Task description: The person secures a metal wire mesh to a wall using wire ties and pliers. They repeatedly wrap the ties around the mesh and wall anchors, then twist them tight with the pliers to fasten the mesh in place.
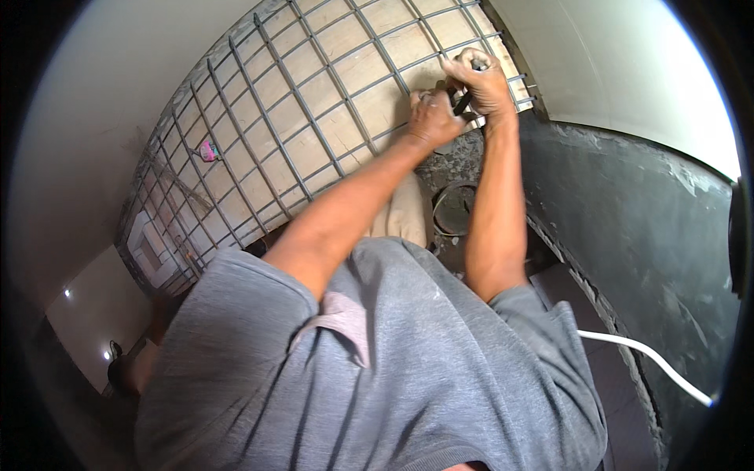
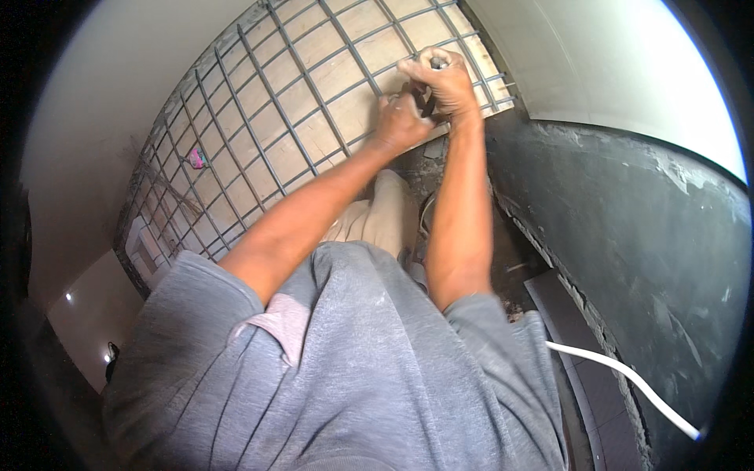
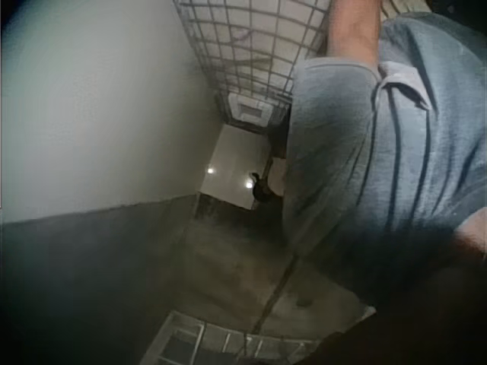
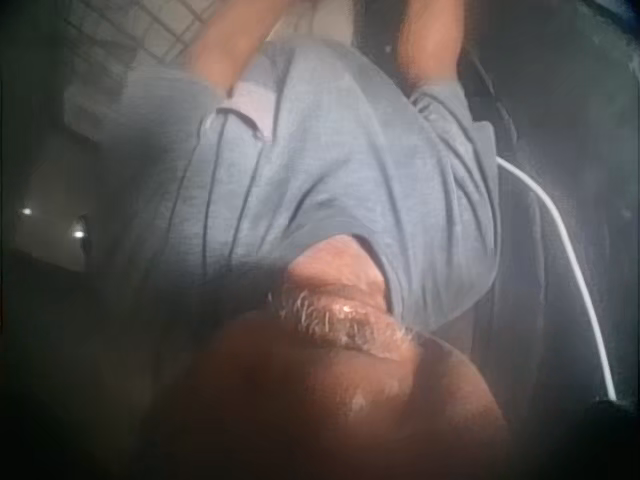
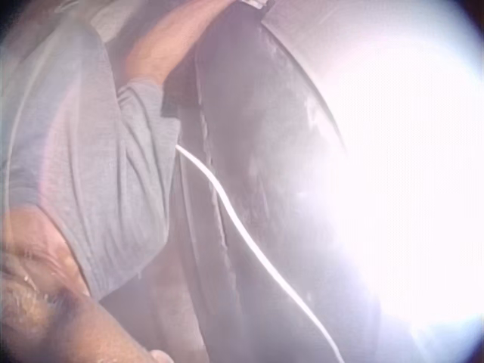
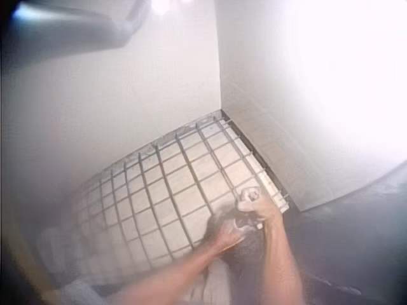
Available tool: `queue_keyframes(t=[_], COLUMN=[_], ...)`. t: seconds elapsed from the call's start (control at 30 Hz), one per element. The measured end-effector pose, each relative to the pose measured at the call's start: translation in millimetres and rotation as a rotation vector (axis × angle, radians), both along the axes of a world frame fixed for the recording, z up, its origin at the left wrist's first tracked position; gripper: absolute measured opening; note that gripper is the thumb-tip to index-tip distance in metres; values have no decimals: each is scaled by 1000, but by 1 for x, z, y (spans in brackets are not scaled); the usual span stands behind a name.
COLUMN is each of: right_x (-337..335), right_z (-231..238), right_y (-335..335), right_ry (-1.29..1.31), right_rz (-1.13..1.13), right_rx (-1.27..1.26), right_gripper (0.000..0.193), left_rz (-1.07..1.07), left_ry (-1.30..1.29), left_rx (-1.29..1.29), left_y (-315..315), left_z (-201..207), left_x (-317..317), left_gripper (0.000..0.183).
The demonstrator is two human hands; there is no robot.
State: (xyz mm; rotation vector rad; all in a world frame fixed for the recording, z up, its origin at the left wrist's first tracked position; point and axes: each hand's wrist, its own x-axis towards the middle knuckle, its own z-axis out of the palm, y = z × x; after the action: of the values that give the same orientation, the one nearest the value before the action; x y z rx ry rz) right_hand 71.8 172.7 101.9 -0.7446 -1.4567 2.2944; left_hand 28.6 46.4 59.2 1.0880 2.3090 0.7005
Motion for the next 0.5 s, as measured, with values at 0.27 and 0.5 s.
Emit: queue_keyframes(t=[0.27,0.5], right_x=[0,47], right_z=[-14,-47], right_y=[-22,-1], right_ry=[-165,24], right_rz=[-929,-748], right_rx=[160,7], right_gripper=[20,20], left_rz=[-52,-381], left_ry=[135,-147], left_rx=[215,57], left_y=[10,34], left_z=[-36,-22], left_x=[27,2], left_gripper=[31,46])
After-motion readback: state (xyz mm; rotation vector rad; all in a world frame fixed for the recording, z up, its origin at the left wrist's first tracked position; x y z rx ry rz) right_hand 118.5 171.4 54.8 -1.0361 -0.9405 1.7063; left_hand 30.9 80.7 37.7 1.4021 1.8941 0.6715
